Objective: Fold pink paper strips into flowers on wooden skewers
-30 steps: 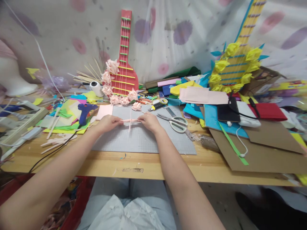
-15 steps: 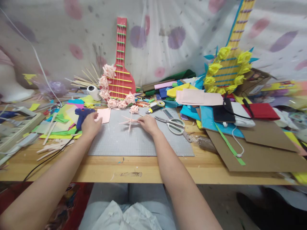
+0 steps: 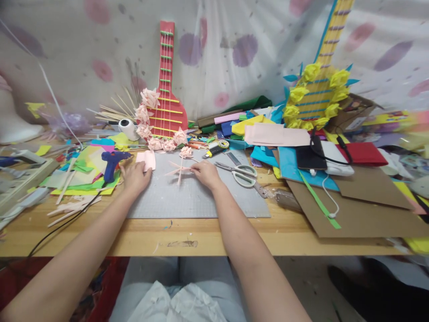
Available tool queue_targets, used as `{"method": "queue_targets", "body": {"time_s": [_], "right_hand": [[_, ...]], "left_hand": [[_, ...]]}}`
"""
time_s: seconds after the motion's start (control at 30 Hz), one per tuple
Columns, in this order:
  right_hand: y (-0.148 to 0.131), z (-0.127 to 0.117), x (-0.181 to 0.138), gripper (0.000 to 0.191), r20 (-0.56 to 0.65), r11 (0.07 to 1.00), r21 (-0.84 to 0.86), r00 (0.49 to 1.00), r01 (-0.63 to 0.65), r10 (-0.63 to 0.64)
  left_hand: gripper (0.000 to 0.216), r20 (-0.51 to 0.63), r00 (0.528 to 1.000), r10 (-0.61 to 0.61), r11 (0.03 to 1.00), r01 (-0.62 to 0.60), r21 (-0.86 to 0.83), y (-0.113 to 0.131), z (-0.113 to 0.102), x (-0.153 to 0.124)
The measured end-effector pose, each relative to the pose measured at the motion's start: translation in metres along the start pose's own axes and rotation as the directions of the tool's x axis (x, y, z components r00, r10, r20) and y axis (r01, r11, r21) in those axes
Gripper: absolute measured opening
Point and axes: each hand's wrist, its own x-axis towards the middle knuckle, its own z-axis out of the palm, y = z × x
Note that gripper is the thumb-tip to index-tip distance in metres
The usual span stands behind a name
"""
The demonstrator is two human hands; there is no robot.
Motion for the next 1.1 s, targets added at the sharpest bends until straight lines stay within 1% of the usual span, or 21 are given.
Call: {"method": "queue_targets", "body": {"time_s": [0.07,0.17,0.33,0.43,0.5,0.57,0.6,0.63,0.67,0.7,0.73,0.77,0.8,0.87,1.0,1.1], "right_hand": [[-0.001,0.0,0.0,0.018,-0.005,1.0,-0.007,1.0,0.001,-0.001],[-0.002,0.001,-0.001,0.018,0.006,1.0,-0.016,1.0,0.009,-0.009],[-0.004,0.003,-0.001,0.019,0.058,1.0,0.005,0.998,-0.004,0.003],[-0.004,0.003,-0.001,0.02,0.071,0.999,0.029,0.997,-0.018,0.016],[-0.003,0.004,-0.002,0.02,0.069,0.999,0.043,0.998,-0.018,0.015],[-0.002,0.005,-0.002,0.02,0.064,0.999,0.051,0.998,-0.019,0.015],[-0.001,0.005,-0.002,0.02,0.061,0.998,0.053,0.998,-0.019,0.015],[-0.001,0.006,-0.001,0.02,0.061,0.998,0.055,0.998,-0.018,0.014],[-0.001,0.007,-0.001,0.02,0.061,0.998,0.054,0.998,-0.014,0.011],[0.0,0.007,-0.001,0.019,0.06,0.999,0.053,0.998,-0.007,0.003],[0.0,0.007,-0.001,0.019,0.06,0.999,0.05,0.998,0.002,-0.005],[0.0,0.008,-0.001,0.018,0.06,0.999,0.046,0.998,0.011,-0.013],[0.0,0.008,-0.001,0.018,0.06,0.999,0.042,0.998,0.017,-0.02],[-0.001,0.008,-0.001,0.017,0.054,0.999,0.039,0.998,0.021,-0.023],[-0.001,0.008,-0.001,0.017,0.042,0.999,0.043,0.999,0.015,-0.017],[-0.001,0.008,-0.001,0.016,0.045,0.999,0.044,0.999,0.01,-0.012]], "left_hand": [[0.043,-0.05,0.999,-0.019,0.999,0.018,-0.032,0.002,0.0,-0.001],[0.043,-0.114,0.993,-0.013,0.995,0.001,-0.1,0.006,-0.002,-0.001],[0.039,-0.146,0.989,-0.015,0.981,-0.013,-0.195,0.013,0.001,0.0],[0.034,-0.194,0.981,-0.006,0.969,-0.042,-0.242,0.011,-0.001,0.0],[0.028,-0.248,0.969,-0.021,0.96,-0.05,-0.276,0.004,-0.007,0.0],[0.024,-0.325,0.941,-0.098,0.958,0.0,-0.287,-0.008,-0.014,0.0],[0.023,-0.382,0.907,-0.174,0.955,0.061,-0.289,-0.015,-0.018,0.0],[0.025,-0.447,0.854,-0.268,0.944,0.14,-0.299,-0.022,-0.021,0.0],[0.03,-0.48,0.809,-0.338,0.93,0.208,-0.304,-0.029,-0.023,0.001],[0.037,-0.475,0.787,-0.393,0.912,0.271,-0.307,-0.036,-0.024,0.001],[0.043,-0.426,0.79,-0.44,0.892,0.33,-0.309,-0.042,-0.024,0.002],[0.048,-0.346,0.803,-0.485,0.866,0.387,-0.315,-0.047,-0.023,0.003],[0.052,-0.285,0.8,-0.528,0.839,0.437,-0.325,-0.05,-0.022,0.004],[0.052,-0.218,0.79,-0.573,0.805,0.492,-0.333,-0.055,-0.021,0.005],[0.044,-0.251,0.759,-0.601,0.787,0.509,-0.348,-0.058,-0.02,0.008],[0.042,-0.232,0.75,-0.619,0.774,0.531,-0.345,-0.059,-0.02,0.008]]}}
